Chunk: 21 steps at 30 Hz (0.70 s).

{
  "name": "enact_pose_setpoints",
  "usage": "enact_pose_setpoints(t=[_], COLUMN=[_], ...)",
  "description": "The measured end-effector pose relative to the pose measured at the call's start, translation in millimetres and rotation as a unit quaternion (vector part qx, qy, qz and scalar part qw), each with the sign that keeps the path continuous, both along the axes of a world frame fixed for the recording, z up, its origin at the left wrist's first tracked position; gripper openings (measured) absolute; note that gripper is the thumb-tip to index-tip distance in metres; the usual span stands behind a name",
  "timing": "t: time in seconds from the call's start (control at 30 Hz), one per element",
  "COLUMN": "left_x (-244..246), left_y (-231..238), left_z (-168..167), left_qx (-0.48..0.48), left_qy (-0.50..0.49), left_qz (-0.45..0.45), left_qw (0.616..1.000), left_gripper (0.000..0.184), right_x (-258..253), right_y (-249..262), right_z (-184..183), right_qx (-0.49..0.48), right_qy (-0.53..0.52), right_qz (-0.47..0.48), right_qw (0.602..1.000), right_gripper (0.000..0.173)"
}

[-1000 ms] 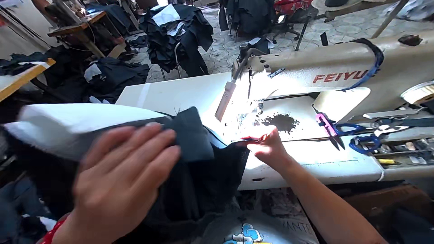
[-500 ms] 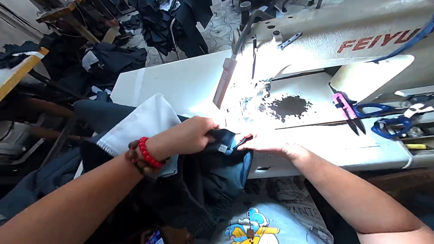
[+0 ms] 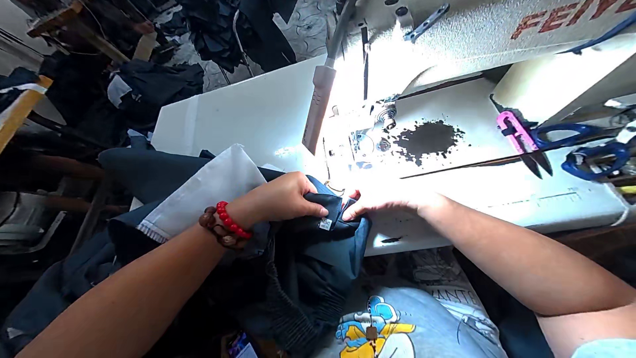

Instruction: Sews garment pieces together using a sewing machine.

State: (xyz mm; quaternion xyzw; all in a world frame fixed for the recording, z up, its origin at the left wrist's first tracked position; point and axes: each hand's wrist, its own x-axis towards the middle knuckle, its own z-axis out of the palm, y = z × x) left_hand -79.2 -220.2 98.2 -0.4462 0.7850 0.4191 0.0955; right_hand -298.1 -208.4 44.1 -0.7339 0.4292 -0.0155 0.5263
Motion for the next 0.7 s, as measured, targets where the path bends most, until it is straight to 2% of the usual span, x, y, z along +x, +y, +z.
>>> enact_pose_setpoints(t=[0.23, 0.7], left_x=[-1.7, -4.5], left_y=[-0.6, -0.1], left_z=[-1.9, -2.5], left_qx=[0.016, 0.016], left_qy=[-0.009, -0.005], left_qz=[0.011, 0.022], left_qw=[1.000, 1.000], left_gripper=[0.032, 0.032], right_x=[2.3, 5.9], right_y=[0.2, 3.7], right_z=[7.0, 5.5], right_qx=[-0.005, -0.007], right_qy=[0.014, 0.016], right_qz=[0.018, -0.006], right_qw=[1.000, 1.000], right_gripper=[0.019, 0.022])
